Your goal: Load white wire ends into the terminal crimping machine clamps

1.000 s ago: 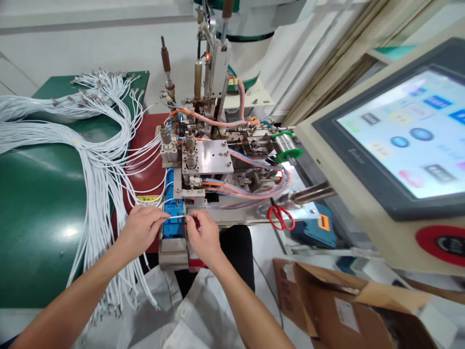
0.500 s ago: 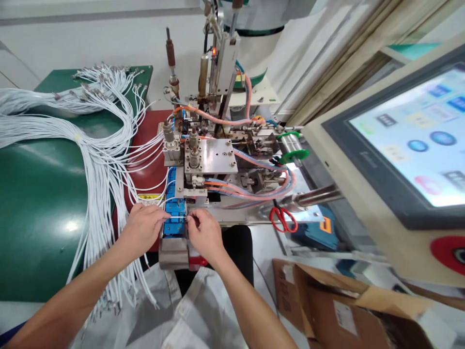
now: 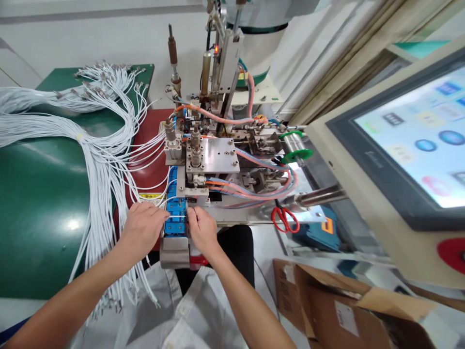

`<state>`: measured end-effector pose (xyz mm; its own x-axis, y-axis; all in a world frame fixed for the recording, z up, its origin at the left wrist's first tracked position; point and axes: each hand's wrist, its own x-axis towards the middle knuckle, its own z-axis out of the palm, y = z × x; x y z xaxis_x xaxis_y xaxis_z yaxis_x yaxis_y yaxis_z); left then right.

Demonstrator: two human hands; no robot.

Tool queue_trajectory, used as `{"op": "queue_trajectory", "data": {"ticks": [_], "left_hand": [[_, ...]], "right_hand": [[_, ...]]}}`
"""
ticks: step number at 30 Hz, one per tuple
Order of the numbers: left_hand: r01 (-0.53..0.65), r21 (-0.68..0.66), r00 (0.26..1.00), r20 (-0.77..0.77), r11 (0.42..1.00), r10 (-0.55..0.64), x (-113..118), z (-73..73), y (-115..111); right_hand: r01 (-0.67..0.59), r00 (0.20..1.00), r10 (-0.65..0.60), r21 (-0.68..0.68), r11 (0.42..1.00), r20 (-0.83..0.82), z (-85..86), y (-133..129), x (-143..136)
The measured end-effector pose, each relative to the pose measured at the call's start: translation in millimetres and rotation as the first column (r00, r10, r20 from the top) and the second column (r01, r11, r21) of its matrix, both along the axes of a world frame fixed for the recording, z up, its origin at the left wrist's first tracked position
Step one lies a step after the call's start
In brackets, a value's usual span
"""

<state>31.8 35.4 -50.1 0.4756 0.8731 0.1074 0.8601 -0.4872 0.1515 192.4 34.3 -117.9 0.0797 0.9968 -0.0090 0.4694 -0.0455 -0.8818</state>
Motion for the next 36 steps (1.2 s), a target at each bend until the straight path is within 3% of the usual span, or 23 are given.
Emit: {"op": "queue_trajectory", "data": {"ticks": [4,7,13,17,19,21,26,32,36], "left_hand": [[0.039,-0.025,0.999,0.039,0.999,-0.038,-4,-3.7,-3],[0.078,-0.034,0.996,0.039,0.996,-0.076,-13,-1.4,-8],[0.231,-0.304,0.972,0.03,0.924,-0.233,-35,19.5,-15],[0.23,-0.302,0.97,-0.001,0.925,-0.242,-38,25.2,-12],[0.274,-0.311,0.961,0.059,0.91,-0.27,-33,27.6,-12],[0.274,-0.318,0.958,0.178,0.908,-0.227,-25,29.5,-14],[0.053,-0.262,0.897,0.437,0.964,0.07,2,25.7,-17],[0.017,-0.258,0.845,0.52,0.966,0.124,14,13.1,-12],[0.034,-0.282,0.811,0.569,0.959,0.139,13,11.1,-11]], "right_hand": [[0.16,0.975,-0.158,-0.002,0.987,-0.158,2.5,3,10],[0.214,0.939,-0.2,0.019,0.977,-0.281,5.0,2,17],[0.204,0.902,-0.186,0.006,0.979,-0.391,15.8,-5,26],[0.163,0.901,-0.151,-0.007,0.987,-0.407,22.5,-9,28],[0.158,0.907,-0.14,0.011,0.987,-0.398,25.3,-14,28],[0.138,0.913,-0.112,0.04,0.99,-0.392,28.4,-22,28],[-0.012,0.903,0.078,0.158,0.987,-0.423,34.8,-41,18],[0.012,0.952,0.054,0.213,0.977,-0.301,41.8,-31,7],[-0.052,0.975,0.118,0.325,0.944,-0.186,53.6,-21,9]]}}
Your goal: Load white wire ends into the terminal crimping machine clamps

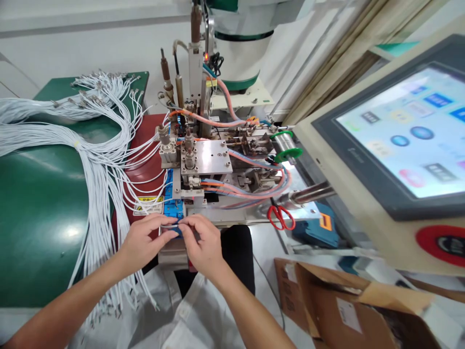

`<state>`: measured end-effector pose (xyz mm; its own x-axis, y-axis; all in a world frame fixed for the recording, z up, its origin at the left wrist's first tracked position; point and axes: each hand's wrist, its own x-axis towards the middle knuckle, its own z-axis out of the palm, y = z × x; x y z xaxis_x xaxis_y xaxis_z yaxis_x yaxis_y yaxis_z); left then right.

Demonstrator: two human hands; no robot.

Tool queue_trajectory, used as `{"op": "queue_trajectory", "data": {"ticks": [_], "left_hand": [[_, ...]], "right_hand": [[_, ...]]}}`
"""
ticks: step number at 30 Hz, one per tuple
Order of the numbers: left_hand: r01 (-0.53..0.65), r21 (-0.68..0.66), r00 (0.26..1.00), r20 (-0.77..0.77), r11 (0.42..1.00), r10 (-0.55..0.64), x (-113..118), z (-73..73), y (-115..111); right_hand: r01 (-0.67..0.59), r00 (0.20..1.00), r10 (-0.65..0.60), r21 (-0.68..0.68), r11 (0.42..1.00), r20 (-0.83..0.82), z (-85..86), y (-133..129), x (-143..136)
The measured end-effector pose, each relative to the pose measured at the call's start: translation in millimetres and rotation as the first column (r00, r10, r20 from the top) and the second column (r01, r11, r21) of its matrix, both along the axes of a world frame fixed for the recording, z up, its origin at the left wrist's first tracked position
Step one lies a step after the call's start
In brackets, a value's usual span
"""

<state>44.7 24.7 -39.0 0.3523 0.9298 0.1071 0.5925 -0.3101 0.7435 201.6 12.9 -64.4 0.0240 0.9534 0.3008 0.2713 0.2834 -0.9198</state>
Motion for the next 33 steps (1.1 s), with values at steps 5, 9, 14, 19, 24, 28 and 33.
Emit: {"op": "queue_trajectory", "data": {"ticks": [5,9,14,19,24,28,33], "left_hand": [[0.021,0.128,0.999,-0.027,0.991,-0.018,4,-1.3,-1],[-0.064,0.143,0.998,0.006,0.988,0.064,8,-5.2,-1],[-0.022,0.011,0.999,0.044,1.0,0.021,7,-5.0,4],[-0.049,-0.124,0.986,0.152,0.991,0.068,4,-0.2,7],[-0.083,-0.103,0.98,0.173,0.991,0.1,6,-2.3,6],[-0.08,-0.069,0.983,0.158,0.994,0.09,7,-4.4,4],[-0.176,-0.013,0.977,0.122,0.984,0.176,10,-6.4,1]], "right_hand": [[0.034,0.997,-0.038,-0.054,0.998,-0.071,-1.4,0,-5],[0.142,0.964,-0.175,-0.17,0.975,-0.201,-8.3,-4,-14],[0.132,0.986,-0.139,-0.081,0.988,-0.093,-4.7,-2,-15],[0.129,0.977,-0.147,-0.12,0.984,-0.156,-9.0,-3,-13],[0.159,0.981,-0.169,-0.096,0.983,-0.1,-5.5,-3,-16],[0.179,0.984,-0.179,-0.051,0.983,-0.002,2.5,1,-17],[0.228,0.972,-0.228,0.008,0.974,0.05,2.6,2,-22]]}}
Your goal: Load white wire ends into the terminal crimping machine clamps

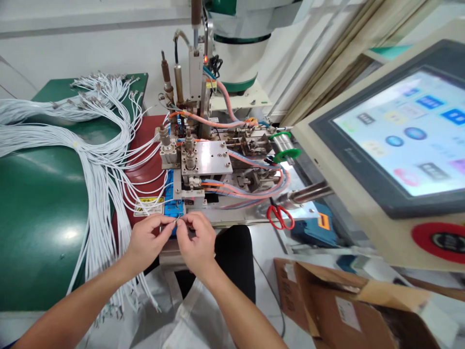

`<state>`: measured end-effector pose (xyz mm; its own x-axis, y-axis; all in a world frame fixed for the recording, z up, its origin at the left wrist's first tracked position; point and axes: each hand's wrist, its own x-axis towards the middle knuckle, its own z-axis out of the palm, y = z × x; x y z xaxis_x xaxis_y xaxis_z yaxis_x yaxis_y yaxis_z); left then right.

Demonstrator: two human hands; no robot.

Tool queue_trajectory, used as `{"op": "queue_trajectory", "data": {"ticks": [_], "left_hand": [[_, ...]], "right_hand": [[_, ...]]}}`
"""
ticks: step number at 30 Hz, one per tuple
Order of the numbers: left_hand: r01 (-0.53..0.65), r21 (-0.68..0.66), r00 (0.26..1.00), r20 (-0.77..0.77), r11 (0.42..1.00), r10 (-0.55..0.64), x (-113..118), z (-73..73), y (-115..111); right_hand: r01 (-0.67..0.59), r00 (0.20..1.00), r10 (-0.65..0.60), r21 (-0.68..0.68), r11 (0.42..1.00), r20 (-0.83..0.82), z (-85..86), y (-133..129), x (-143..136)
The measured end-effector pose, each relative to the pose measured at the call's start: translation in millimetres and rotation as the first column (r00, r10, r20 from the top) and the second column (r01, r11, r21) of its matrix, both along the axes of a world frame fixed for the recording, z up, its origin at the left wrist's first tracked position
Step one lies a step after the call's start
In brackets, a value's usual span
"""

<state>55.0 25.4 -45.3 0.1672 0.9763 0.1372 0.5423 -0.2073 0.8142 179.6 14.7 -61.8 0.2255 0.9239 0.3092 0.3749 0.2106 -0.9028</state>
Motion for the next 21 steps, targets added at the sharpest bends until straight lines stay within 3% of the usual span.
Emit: {"op": "queue_trajectory", "data": {"ticks": [5,14,21], "left_hand": [[-0.039,0.048,0.999,-0.012,0.998,0.04,1.1,-2.7,-1.9],[-0.032,0.052,0.999,-0.023,0.998,0.033,2.2,-2.8,-3.0],[-0.045,0.073,0.999,-0.024,0.996,0.046,1.8,-4.8,-4.3]], "right_hand": [[-0.001,1.0,0.0,0.041,0.999,0.008,-4.2,0.7,-2.1],[-0.081,0.953,0.036,-0.139,0.987,-0.3,-7.2,1.3,-0.6],[-0.104,0.99,0.095,-0.081,0.991,-0.107,-1.8,2.9,-0.4]]}}
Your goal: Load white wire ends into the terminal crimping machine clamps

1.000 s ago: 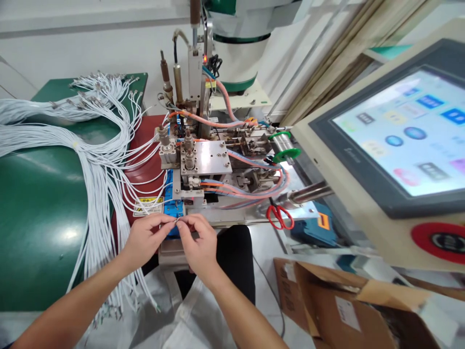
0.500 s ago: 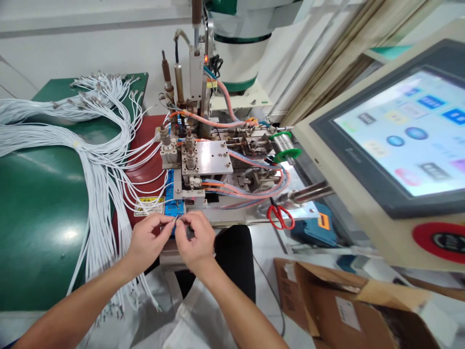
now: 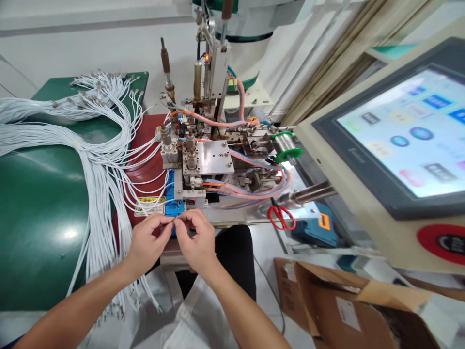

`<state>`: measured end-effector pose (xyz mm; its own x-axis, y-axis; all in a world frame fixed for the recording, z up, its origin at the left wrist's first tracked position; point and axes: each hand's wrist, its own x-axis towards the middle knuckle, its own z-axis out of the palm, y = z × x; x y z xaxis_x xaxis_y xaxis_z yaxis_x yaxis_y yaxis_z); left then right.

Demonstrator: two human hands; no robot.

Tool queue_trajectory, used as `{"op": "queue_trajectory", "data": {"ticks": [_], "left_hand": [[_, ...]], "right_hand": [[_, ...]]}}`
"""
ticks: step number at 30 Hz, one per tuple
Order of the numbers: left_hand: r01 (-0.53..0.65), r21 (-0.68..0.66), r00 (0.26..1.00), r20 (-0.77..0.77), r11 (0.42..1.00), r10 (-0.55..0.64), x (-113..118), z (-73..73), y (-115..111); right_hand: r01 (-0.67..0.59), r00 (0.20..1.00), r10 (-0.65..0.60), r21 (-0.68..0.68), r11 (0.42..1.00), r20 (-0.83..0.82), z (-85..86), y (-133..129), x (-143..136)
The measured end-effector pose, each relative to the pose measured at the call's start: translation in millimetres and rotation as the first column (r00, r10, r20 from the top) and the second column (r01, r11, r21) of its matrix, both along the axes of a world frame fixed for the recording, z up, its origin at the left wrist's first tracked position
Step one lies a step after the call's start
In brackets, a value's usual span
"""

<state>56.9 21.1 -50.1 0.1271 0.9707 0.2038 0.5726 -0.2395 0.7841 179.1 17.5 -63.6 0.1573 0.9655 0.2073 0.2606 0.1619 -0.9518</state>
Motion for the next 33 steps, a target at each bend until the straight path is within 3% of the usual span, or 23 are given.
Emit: {"op": "queue_trajectory", "data": {"ticks": [4,8,11,14,17,24,33], "left_hand": [[0.052,0.032,0.999,-0.016,0.998,-0.051,-4,-0.3,0],[0.184,0.1,0.975,-0.146,0.978,-0.169,-8,0.2,2],[0.251,0.102,0.949,-0.22,0.963,-0.224,-9,0.2,3],[0.142,0.059,0.972,-0.198,0.988,-0.128,-6,-1.0,2],[0.052,0.032,0.991,-0.127,0.998,-0.047,-5,-2.8,1],[0.063,-0.018,0.997,-0.05,0.998,-0.063,-7,-3.3,3],[0.074,-0.023,0.995,-0.067,0.997,-0.075,-7,-5.1,4]], "right_hand": [[-0.095,0.985,0.093,0.008,0.995,0.142,8.4,5,10],[-0.283,0.906,0.284,-0.051,0.958,0.312,18.3,12,25],[-0.346,0.88,0.353,-0.078,0.935,0.318,18.6,12,27],[-0.183,0.966,0.189,-0.049,0.982,0.178,9.4,6,18],[-0.045,0.996,0.048,-0.039,0.998,0.08,-2.5,-3,7],[-0.015,1.0,0.015,-0.072,0.997,-0.004,-7.2,-6,11],[-0.015,1.0,0.016,-0.112,0.994,0.007,-8.2,-2,8]]}}
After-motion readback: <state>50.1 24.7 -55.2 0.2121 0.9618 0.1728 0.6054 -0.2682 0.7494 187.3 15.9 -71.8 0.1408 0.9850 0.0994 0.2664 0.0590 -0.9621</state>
